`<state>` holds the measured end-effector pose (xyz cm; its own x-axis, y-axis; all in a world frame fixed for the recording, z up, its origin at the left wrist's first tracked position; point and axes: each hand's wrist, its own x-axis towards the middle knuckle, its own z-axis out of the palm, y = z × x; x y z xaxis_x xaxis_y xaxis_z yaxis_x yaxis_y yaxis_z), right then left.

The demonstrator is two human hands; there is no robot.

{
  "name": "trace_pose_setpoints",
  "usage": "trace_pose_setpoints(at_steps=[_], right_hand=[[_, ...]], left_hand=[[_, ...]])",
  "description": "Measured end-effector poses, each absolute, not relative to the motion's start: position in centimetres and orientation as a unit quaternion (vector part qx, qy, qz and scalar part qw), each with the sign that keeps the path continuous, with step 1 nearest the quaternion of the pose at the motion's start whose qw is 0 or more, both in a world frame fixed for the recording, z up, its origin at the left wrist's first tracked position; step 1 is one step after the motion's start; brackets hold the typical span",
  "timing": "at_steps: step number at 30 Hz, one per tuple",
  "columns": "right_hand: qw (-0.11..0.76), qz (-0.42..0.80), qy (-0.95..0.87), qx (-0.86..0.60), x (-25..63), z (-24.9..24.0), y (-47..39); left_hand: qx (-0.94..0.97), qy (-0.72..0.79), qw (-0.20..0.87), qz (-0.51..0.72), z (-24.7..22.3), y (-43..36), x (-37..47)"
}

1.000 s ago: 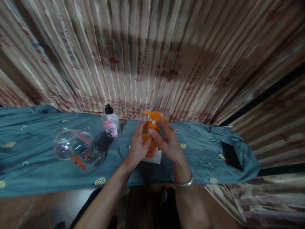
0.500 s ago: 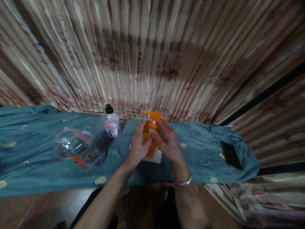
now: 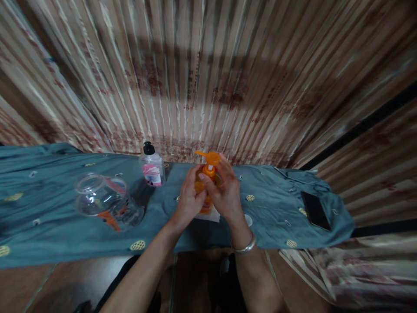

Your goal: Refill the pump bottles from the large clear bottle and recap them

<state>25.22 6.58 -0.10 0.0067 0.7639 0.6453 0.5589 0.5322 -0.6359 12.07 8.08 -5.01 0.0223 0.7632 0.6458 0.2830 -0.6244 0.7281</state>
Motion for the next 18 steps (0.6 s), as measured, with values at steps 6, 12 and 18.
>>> trace_pose_setpoints(at_steps=[6, 12, 18], right_hand=[[0.531, 0.106, -0.687, -0.485, 24.8, -0.2, 6.6], [0.555, 0.232, -0.667, -0.439, 26.8, -1.4, 6.6], [0.550, 0.352, -0.597, -0.465, 28.6, -4.2, 7.2]], left_hand=[[0.685, 0.393, 0.223, 0.572, -5.1, 8.1, 11.7], [0.683, 0.408, 0.260, 0.548, -5.5, 7.7, 11.2], [0.631, 0.428, 0.368, 0.532, -8.3, 7.5, 10.2]])
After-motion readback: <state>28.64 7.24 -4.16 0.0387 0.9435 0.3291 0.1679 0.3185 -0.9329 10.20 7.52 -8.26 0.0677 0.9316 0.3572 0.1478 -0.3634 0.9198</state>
